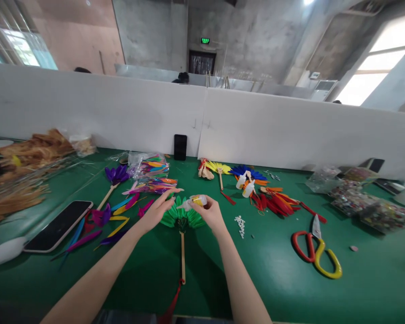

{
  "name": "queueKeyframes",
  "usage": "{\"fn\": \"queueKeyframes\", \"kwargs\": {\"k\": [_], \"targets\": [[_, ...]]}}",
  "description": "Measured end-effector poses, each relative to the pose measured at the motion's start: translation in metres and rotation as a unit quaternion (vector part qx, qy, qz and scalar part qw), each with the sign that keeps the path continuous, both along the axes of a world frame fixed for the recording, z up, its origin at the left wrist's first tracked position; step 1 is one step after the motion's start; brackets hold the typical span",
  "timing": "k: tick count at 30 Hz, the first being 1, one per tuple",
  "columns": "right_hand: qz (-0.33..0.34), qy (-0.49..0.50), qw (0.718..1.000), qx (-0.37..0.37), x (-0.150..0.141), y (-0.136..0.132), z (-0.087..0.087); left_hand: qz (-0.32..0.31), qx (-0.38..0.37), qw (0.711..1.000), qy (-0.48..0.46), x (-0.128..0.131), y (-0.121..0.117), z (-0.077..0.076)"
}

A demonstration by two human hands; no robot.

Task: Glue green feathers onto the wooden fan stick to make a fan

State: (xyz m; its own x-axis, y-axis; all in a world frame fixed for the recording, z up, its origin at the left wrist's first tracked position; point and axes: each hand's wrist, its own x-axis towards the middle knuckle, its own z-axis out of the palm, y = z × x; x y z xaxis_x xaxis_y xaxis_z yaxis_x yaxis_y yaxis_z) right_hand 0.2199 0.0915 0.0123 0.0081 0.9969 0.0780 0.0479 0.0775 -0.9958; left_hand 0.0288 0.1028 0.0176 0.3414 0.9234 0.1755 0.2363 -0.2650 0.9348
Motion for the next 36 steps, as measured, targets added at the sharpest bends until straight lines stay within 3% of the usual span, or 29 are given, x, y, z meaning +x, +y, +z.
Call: {"fn": "queueKeyframes", "kwargs": {"k": [5, 11, 15, 19, 24, 27, 32, 36], "targets": [[0.033, -0.031, 0.998, 0.03, -0.003, -0.002, 0.0, -0.003, 0.025, 0.999, 0.031, 0.004, -0.001, 0.004], [0.024, -0.131, 0.989, 0.062, -0.005, -0.004, -0.008, -0.031, 0.009, 0.999, 0.035, 0.011, -0.002, 0.003], [0.02, -0.263, 0.957, 0.123, -0.004, -0.009, -0.006, -0.052, 0.013, 0.997, 0.058, 0.019, -0.005, 0.003], [0.065, -0.294, 0.932, 0.2, -0.004, -0.011, -0.005, -0.073, 0.052, 0.995, 0.053, 0.026, -0.002, 0.001], [0.074, -0.34, 0.917, 0.195, -0.005, -0.01, -0.007, -0.06, 0.113, 0.987, 0.102, 0.027, -0.001, 0.002], [0.046, -0.338, 0.925, 0.167, -0.006, -0.01, -0.006, -0.047, 0.133, 0.98, 0.137, 0.023, -0.001, 0.002], [-0.023, -0.245, 0.96, 0.135, -0.005, -0.009, -0.004, -0.023, 0.128, 0.982, 0.136, 0.016, 0.003, -0.003], [-0.026, -0.208, 0.97, 0.121, -0.005, -0.006, -0.007, -0.026, 0.16, 0.971, 0.175, 0.012, 0.008, -0.004]]}}
